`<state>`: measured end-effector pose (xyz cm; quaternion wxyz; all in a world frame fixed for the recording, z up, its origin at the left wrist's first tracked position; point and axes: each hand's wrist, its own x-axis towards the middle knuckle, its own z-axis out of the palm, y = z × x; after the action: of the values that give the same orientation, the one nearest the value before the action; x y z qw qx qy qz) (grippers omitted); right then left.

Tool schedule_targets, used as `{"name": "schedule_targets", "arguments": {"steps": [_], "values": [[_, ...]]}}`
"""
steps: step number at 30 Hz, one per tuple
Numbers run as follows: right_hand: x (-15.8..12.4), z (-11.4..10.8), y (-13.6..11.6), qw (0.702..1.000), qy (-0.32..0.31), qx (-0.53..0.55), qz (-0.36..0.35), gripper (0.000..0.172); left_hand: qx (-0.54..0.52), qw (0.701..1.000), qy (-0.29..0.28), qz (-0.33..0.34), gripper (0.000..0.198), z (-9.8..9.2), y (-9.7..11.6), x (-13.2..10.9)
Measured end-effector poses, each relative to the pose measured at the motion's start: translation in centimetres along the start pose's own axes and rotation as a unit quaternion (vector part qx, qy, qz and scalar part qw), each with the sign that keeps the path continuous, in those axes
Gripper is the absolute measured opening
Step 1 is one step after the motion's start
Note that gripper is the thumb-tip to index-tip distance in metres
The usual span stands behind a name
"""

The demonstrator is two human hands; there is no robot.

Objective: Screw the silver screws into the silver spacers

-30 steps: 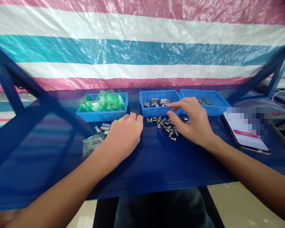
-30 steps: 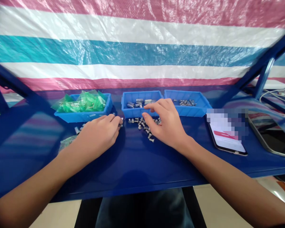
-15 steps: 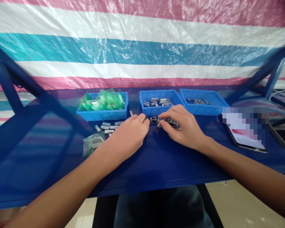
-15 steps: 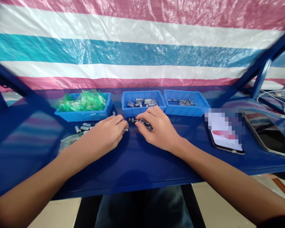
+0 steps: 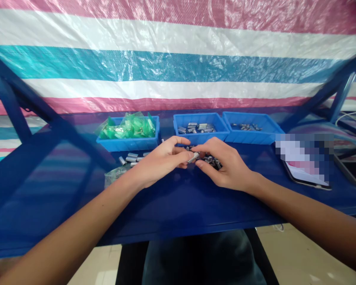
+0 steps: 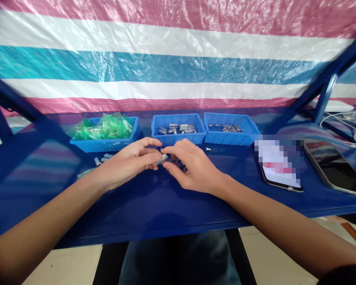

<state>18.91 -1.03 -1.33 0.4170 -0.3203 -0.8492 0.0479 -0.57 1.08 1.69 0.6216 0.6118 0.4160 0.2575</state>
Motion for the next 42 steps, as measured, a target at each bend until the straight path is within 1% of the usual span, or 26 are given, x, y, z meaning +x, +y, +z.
{"name": "schedule_targets", "arguments": {"steps": [3, 6, 8, 10, 13, 16, 18, 21, 24, 27, 29, 31, 33, 36, 37, 40, 42], "values": [[0.1, 0.0, -0.1, 1.0, 0.005, 0.008, -0.002, 0.015, -0.032, 0.999, -0.002, -0.01, 0.04, -0.2, 0.2, 0.1], [0.2, 0.1, -0.4, 0.999, 0.01, 0.029, 0.023, 0.006, -0.002, 1.0, -0.02, -0.001, 0.034, -0.1, 0.2, 0.2], [0.3, 0.1, -0.5, 0.998, 0.022, 0.034, 0.048, 0.004, 0.021, 0.999, -0.023, 0.015, 0.028, -0.1, 0.1, 0.3], [0.3, 0.0, -0.5, 0.996, 0.045, 0.022, 0.078, 0.006, 0.04, 0.998, -0.011, 0.042, 0.025, 0.0, 0.0, 0.4], [0.4, 0.0, -0.5, 0.992, 0.069, 0.004, 0.109, 0.015, 0.081, 0.993, 0.011, 0.082, 0.026, 0.1, 0.0, 0.4], [0.4, 0.0, -0.5, 0.991, 0.069, -0.001, 0.115, 0.019, 0.126, 0.987, 0.026, 0.095, 0.026, 0.3, 0.1, 0.3], [0.4, 0.1, -0.5, 0.991, 0.073, -0.004, 0.107, 0.019, 0.141, 0.986, 0.022, 0.092, 0.026, 0.4, 0.2, 0.3], [0.3, 0.2, -0.6, 0.992, 0.087, -0.016, 0.091, 0.016, 0.106, 0.991, -0.002, 0.08, 0.026, 0.7, 0.1, 0.3], [0.2, 0.3, -0.8, 0.99, 0.102, -0.049, 0.085, 0.013, 0.008, 0.997, -0.012, 0.072, 0.029, 1.2, -0.2, 0.5], [0.1, 0.3, -1.0, 0.989, 0.106, -0.075, 0.075, 0.022, -0.06, 0.996, -0.012, 0.059, 0.03, 1.7, -0.6, 0.5], [0.1, 0.3, -1.0, 0.99, 0.097, -0.086, 0.053, 0.026, -0.074, 0.996, -0.01, 0.048, 0.03, 1.9, -0.8, 0.6], [0.1, 0.3, -1.0, 0.991, 0.089, -0.09, 0.036, 0.026, -0.073, 0.996, -0.006, 0.045, 0.03, 2.0, -0.9, 0.6], [0.2, 0.3, -1.0, 0.993, 0.082, -0.083, 0.032, 0.022, -0.055, 0.997, 0.003, 0.048, 0.032, 2.0, -1.0, 0.6], [0.2, 0.3, -0.9, 0.994, 0.075, -0.075, 0.037, 0.009, -0.002, 0.998, 0.008, 0.061, 0.037, 2.0, -0.8, 0.5], [0.2, 0.3, -0.9, 0.994, 0.071, -0.073, 0.04, 0.008, 0.019, 0.997, 0.001, 0.069, 0.039, 2.0, -0.7, 0.4], [0.2, 0.1, -0.9, 0.995, 0.06, -0.051, 0.063, 0.016, 0.097, 0.99, -0.026, 0.098, 0.041, 1.8, -0.3, 0.2], [0.4, -0.4, -0.9, 0.994, 0.071, -0.049, 0.07, 0.015, 0.175, 0.977, -0.013, 0.12, 0.039, 1.6, -0.2, 0.0]]}}
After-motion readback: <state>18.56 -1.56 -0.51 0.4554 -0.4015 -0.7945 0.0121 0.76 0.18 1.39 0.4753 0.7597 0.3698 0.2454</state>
